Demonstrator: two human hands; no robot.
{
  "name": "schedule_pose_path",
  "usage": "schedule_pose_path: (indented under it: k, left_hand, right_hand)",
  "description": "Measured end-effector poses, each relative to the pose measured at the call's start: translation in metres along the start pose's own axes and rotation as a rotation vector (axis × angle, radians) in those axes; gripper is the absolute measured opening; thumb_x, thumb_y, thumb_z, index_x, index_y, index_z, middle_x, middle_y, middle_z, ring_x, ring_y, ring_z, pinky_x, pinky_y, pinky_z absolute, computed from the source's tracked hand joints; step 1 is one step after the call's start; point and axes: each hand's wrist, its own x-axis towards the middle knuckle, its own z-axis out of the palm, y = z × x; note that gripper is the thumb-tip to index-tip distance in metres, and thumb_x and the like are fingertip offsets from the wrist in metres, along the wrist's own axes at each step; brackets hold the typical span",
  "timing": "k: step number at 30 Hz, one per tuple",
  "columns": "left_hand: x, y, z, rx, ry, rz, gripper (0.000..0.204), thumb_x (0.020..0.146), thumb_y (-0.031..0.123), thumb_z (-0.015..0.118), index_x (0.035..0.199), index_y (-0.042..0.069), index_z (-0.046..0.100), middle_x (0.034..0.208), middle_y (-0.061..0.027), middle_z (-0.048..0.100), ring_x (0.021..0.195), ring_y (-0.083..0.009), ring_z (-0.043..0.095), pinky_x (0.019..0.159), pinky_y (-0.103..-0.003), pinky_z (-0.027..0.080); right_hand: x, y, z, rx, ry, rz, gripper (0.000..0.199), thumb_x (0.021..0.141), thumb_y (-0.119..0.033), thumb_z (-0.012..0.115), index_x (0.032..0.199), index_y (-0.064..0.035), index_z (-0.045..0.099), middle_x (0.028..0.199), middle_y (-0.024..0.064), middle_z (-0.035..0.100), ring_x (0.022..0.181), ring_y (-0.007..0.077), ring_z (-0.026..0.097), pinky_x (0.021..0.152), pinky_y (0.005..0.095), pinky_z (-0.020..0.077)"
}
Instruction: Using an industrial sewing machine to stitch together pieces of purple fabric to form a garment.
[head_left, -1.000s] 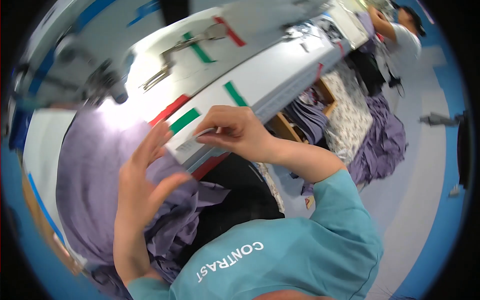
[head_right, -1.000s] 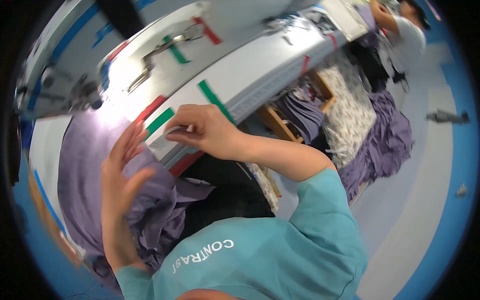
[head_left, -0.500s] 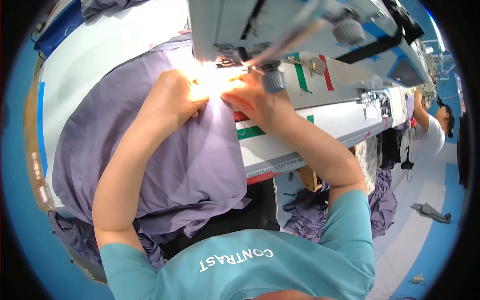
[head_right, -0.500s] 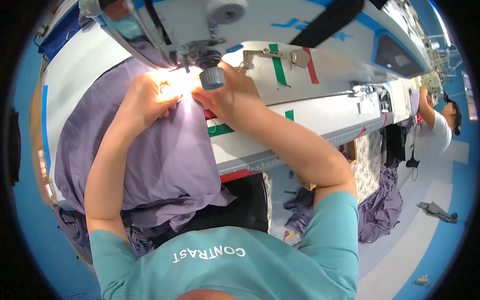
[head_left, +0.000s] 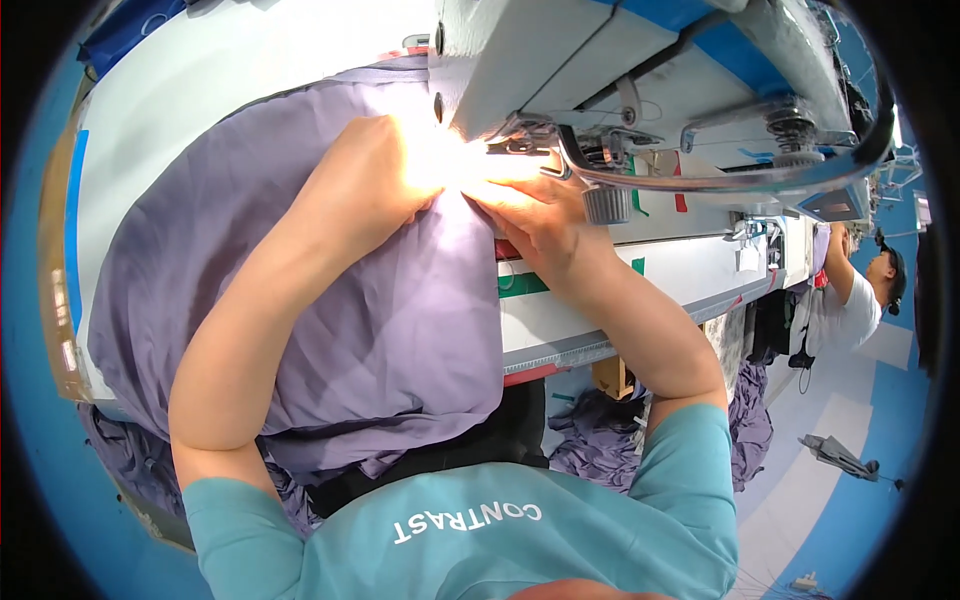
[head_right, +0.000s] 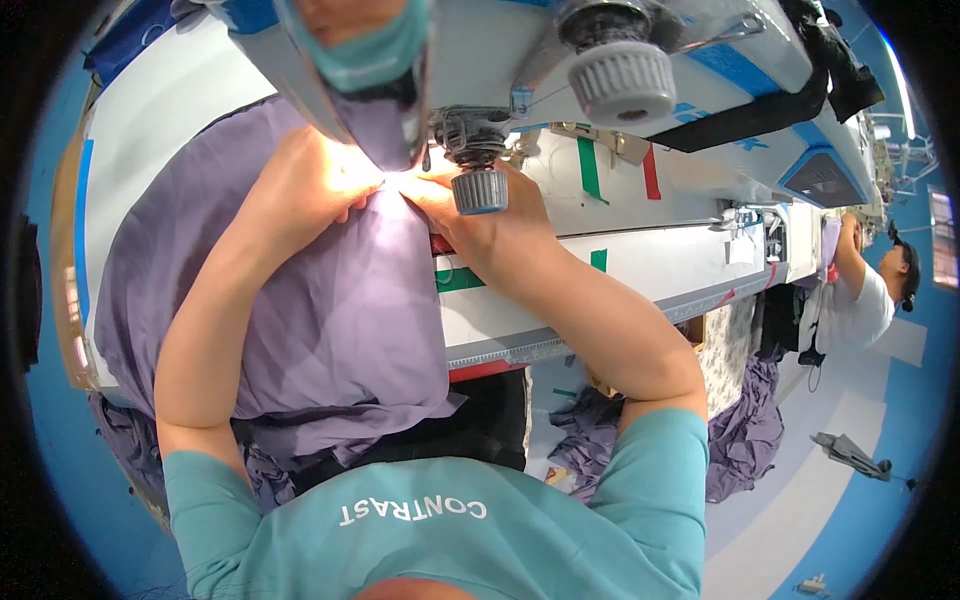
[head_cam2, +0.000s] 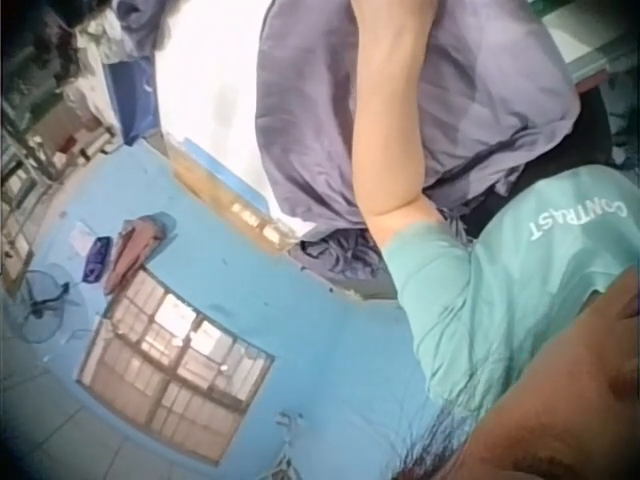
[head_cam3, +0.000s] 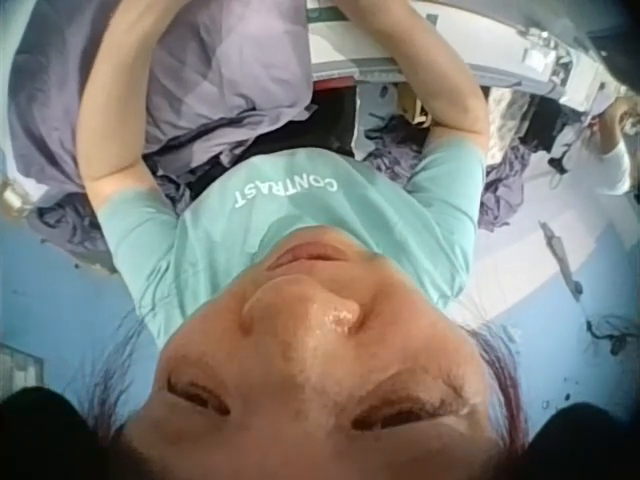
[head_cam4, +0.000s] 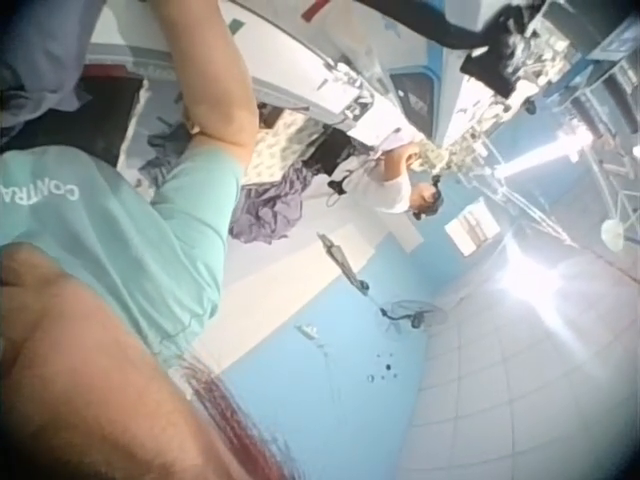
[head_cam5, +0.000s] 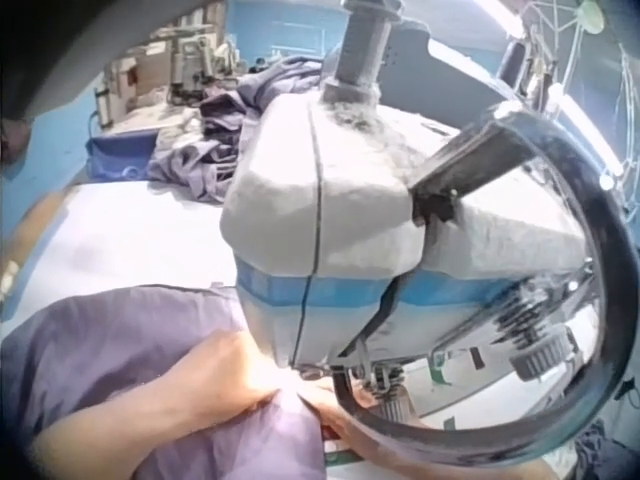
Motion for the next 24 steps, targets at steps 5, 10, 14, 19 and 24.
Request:
schedule_pose_path:
  k: [5, 10, 14, 19, 24]
  left_hand:
    - [-0.028, -0.019, 0.021, 0.604, 0.316, 0.310, 0.018, 0.084, 0.017, 0.066, 0.097, 0.005, 0.061, 0.108, -0.0101, 0.062, 0.097, -0.0233, 0.059, 0.081, -0.038, 0.047]
    - [-0.037, -0.036, 0.031, 0.598, 0.269, 0.507, 0.038, 0.084, 0.014, 0.066, 0.122, 0.008, 0.062, 0.127, -0.0046, 0.060, 0.118, -0.0228, 0.053, 0.103, -0.039, 0.039]
    - [-0.034, -0.033, 0.025, 0.550, 0.288, 0.506, 0.037, 0.081, 0.013, 0.069, 0.118, 0.008, 0.064, 0.119, -0.0082, 0.062, 0.113, -0.0283, 0.054, 0.104, -0.043, 0.039]
    - [-0.028, -0.036, 0.021, 0.507, 0.274, 0.541, 0.029, 0.079, 0.013, 0.069, 0.107, 0.006, 0.064, 0.111, -0.0079, 0.063, 0.109, -0.0276, 0.056, 0.103, -0.042, 0.040]
    - [-0.022, -0.038, 0.015, 0.553, 0.286, 0.559, 0.026, 0.080, 0.013, 0.069, 0.105, 0.005, 0.065, 0.103, -0.0073, 0.064, 0.101, -0.0268, 0.058, 0.100, -0.040, 0.042]
  right_hand:
    - [-0.001, -0.002, -0.003, -0.037, -0.029, -0.009, 0.039, 0.083, -0.012, 0.062, 0.121, -0.0189, 0.062, 0.100, 0.0004, 0.066, 0.088, 0.0242, 0.065, 0.076, 0.0350, 0.0537]
    - [-0.002, -0.004, -0.004, -0.106, -0.006, -0.018, 0.037, 0.080, -0.012, 0.064, 0.117, -0.0152, 0.063, 0.102, 0.0008, 0.067, 0.092, 0.0246, 0.065, 0.078, 0.0360, 0.0531]
    - [-0.001, -0.002, -0.004, -0.071, -0.048, -0.028, 0.037, 0.080, -0.013, 0.064, 0.117, -0.0156, 0.063, 0.103, 0.0025, 0.067, 0.093, 0.0250, 0.065, 0.079, 0.0378, 0.0528]
    - [-0.006, -0.002, 0.004, -0.034, -0.001, 0.027, 0.035, 0.078, 0.000, 0.070, 0.112, -0.0087, 0.070, 0.115, 0.0055, 0.066, 0.104, 0.0212, 0.064, 0.092, 0.0346, 0.0472]
    - [-0.008, 0.001, 0.003, -0.123, -0.073, 0.017, 0.037, 0.079, 0.002, 0.070, 0.113, -0.0103, 0.071, 0.114, 0.0048, 0.067, 0.102, 0.0199, 0.064, 0.091, 0.0327, 0.0447]
